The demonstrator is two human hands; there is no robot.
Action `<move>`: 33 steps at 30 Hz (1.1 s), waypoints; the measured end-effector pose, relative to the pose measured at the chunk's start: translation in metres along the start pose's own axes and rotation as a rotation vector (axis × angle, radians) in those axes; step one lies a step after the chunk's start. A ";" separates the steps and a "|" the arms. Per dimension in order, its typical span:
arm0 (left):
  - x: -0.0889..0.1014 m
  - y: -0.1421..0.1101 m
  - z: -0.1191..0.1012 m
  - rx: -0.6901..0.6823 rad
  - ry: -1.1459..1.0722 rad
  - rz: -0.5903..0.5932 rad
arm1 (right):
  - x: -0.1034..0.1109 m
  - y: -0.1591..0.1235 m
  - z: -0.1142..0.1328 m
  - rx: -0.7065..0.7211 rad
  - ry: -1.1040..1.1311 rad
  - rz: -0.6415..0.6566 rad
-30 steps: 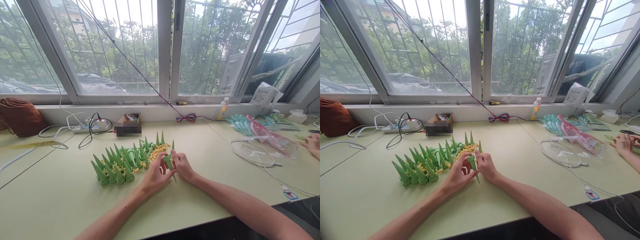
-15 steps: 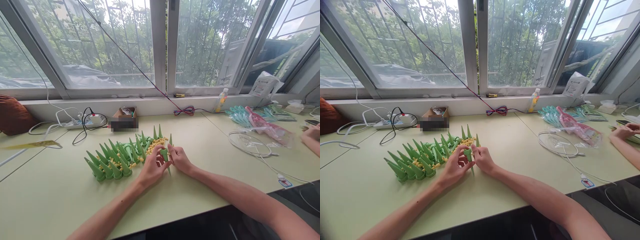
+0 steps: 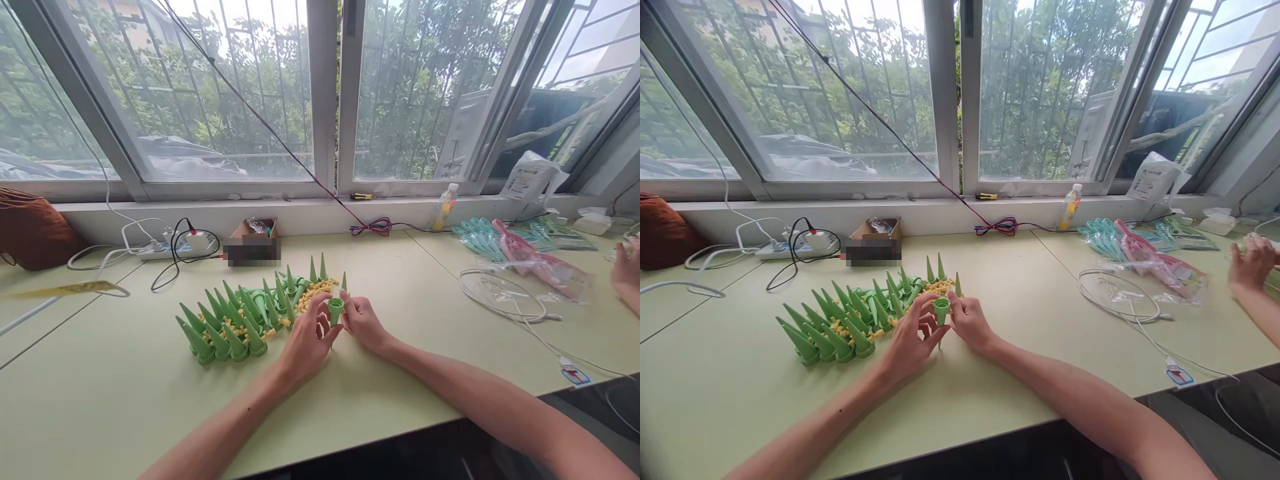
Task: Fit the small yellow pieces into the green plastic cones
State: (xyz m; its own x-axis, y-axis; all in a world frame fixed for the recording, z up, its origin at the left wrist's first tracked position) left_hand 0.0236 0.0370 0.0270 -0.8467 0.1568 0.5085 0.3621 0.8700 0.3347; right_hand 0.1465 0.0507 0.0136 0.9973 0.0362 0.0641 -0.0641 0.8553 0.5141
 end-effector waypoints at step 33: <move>-0.010 0.006 0.011 0.563 -0.699 0.263 | 0.005 -0.001 -0.001 0.038 -0.068 -0.118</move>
Point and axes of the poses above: each hand's wrist, its own y-axis towards the middle knuckle, its own x-axis out of the back of the hand, z = x × y, the point moved 6 cm from there along y, towards the middle knuckle, and after that the axes turned 13 degrees about x, right-handed, at the moved point
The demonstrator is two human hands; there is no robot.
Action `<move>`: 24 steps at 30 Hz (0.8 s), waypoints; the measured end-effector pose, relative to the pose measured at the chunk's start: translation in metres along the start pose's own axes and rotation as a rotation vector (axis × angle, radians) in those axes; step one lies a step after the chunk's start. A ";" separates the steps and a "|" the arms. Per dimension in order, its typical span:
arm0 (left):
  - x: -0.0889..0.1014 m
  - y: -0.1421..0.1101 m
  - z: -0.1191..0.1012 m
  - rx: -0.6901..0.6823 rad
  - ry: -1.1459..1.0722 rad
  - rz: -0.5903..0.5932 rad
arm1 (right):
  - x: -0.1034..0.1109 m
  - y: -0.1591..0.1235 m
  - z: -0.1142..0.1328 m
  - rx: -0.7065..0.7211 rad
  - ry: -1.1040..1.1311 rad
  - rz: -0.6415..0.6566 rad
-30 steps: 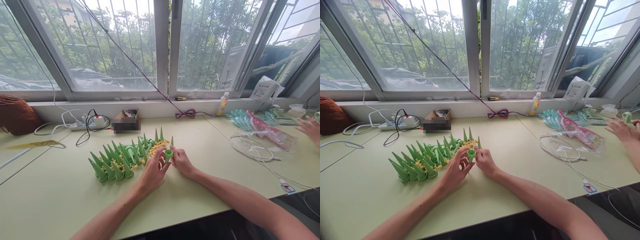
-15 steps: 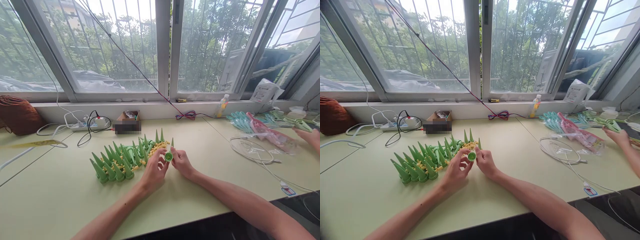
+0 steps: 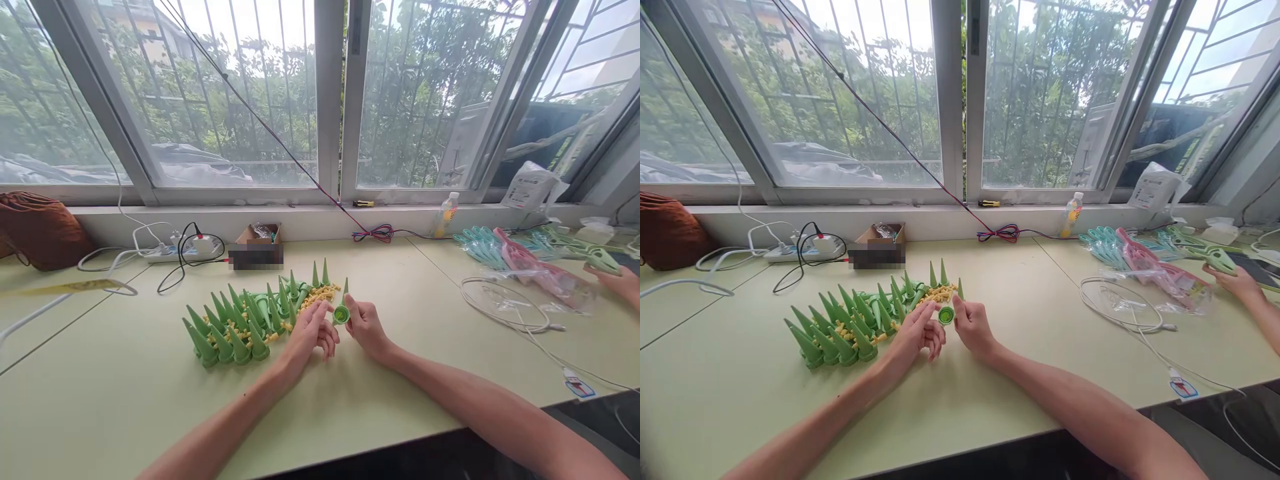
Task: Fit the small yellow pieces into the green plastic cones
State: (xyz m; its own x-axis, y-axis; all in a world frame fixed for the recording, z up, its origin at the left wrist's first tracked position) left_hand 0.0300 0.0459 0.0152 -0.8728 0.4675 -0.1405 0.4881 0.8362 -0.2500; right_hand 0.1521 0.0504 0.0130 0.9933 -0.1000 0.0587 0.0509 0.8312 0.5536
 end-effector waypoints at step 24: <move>-0.003 -0.020 -0.014 -0.534 0.576 -0.203 | -0.001 0.000 -0.001 0.033 -0.075 0.061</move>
Point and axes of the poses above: each hand's wrist, its own y-axis towards the middle knuckle, its own x-axis out of the back of the hand, z = x × y, the point moved 6 cm from there along y, towards the middle knuckle, and after that the axes turned 13 degrees about x, right-handed, at the moved point
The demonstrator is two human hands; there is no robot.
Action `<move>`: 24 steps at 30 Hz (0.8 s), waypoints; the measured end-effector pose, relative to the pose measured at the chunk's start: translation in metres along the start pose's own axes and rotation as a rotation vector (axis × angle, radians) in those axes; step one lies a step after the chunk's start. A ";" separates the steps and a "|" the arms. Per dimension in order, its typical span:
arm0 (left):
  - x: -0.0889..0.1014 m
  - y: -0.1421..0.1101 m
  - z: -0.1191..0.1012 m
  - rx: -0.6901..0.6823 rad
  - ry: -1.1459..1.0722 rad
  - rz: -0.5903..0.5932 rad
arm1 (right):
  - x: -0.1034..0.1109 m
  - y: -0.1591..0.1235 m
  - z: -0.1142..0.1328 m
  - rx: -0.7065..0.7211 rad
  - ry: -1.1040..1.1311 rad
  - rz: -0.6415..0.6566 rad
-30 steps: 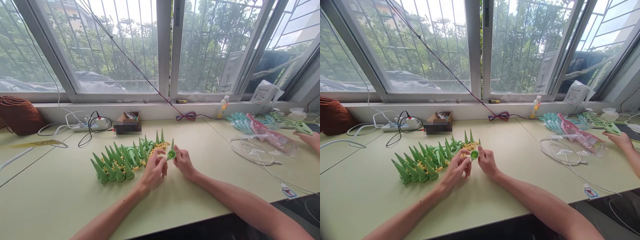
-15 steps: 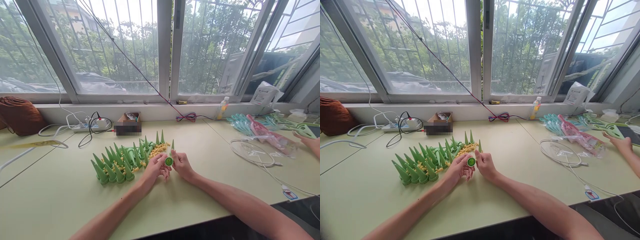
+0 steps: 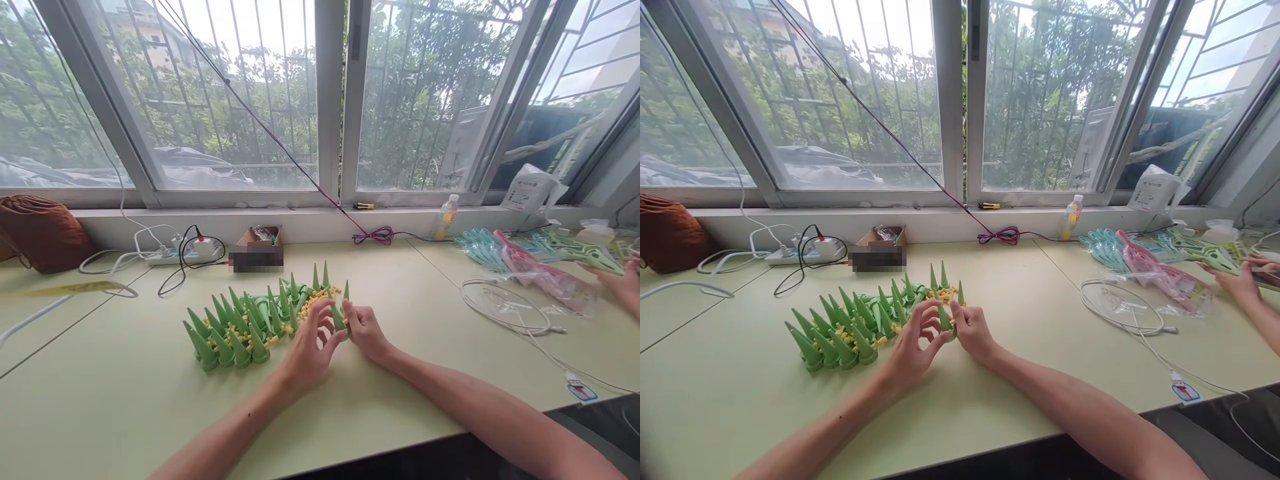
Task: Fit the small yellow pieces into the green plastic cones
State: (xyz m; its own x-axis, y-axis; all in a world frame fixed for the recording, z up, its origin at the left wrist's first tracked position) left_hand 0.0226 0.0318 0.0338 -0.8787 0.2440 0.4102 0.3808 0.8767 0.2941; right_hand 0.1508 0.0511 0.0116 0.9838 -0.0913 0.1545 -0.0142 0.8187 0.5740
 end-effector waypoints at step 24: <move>-0.003 0.005 0.004 0.065 0.116 0.038 | -0.001 -0.001 -0.002 -0.063 0.149 -0.042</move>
Point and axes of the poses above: each hand's wrist, its own y-axis towards the middle knuckle, its own x-axis out of the back of the hand, z = x × y, the point moved 6 cm from there along y, towards the middle knuckle, and after that the axes turned 13 degrees about x, right-handed, at the moved point
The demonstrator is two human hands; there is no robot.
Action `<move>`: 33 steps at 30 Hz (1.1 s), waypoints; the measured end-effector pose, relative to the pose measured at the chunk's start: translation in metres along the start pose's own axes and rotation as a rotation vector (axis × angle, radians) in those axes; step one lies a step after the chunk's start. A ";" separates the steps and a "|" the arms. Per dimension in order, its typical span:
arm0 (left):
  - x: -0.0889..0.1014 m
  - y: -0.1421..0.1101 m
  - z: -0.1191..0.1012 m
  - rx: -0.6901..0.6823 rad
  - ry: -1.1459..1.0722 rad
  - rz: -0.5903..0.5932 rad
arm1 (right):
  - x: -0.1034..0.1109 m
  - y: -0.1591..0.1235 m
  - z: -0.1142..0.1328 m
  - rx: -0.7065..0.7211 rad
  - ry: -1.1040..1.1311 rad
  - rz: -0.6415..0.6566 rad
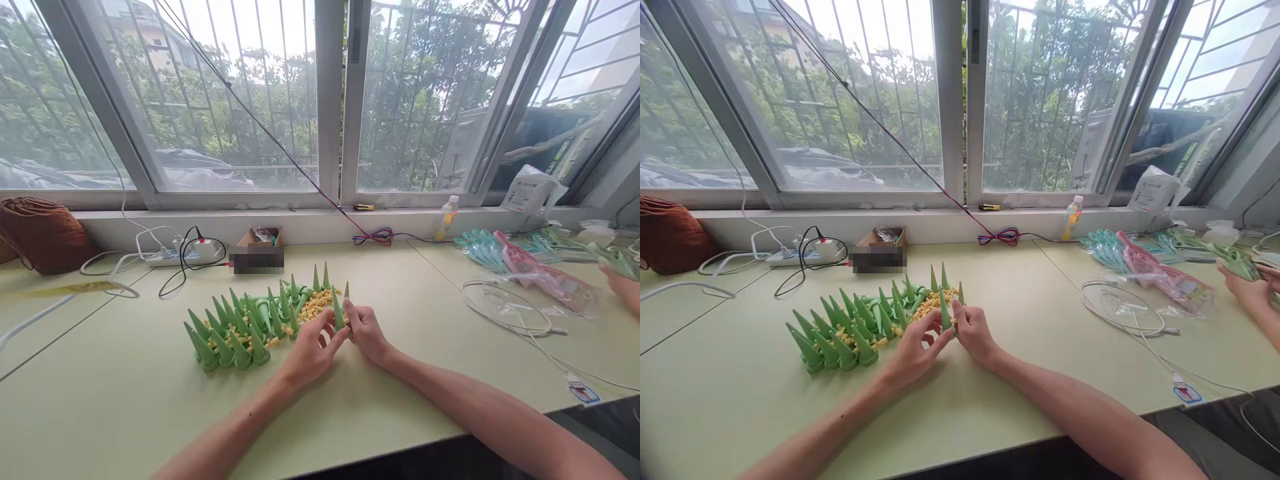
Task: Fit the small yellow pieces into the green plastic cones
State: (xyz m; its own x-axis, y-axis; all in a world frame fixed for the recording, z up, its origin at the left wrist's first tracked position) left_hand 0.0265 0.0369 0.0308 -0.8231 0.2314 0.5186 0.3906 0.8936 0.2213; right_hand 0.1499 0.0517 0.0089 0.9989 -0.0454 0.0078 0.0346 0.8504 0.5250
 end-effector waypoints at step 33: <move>-0.014 0.000 0.010 0.463 -0.603 0.340 | -0.005 -0.002 0.001 0.077 -0.090 0.038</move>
State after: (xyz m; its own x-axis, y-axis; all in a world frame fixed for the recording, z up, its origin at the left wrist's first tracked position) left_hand 0.0340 0.0373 0.0155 -0.8220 0.5658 -0.0647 0.5570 0.7751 -0.2983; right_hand 0.1449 0.0495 0.0089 0.9926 -0.0639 0.1033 -0.0089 0.8099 0.5865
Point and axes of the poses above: each hand's wrist, its own y-axis towards the middle knuckle, its own x-axis out of the back of the hand, z = x × y, the point moved 6 cm from there along y, towards the middle knuckle, and after that the axes turned 13 degrees about x, right-handed, at the moved point
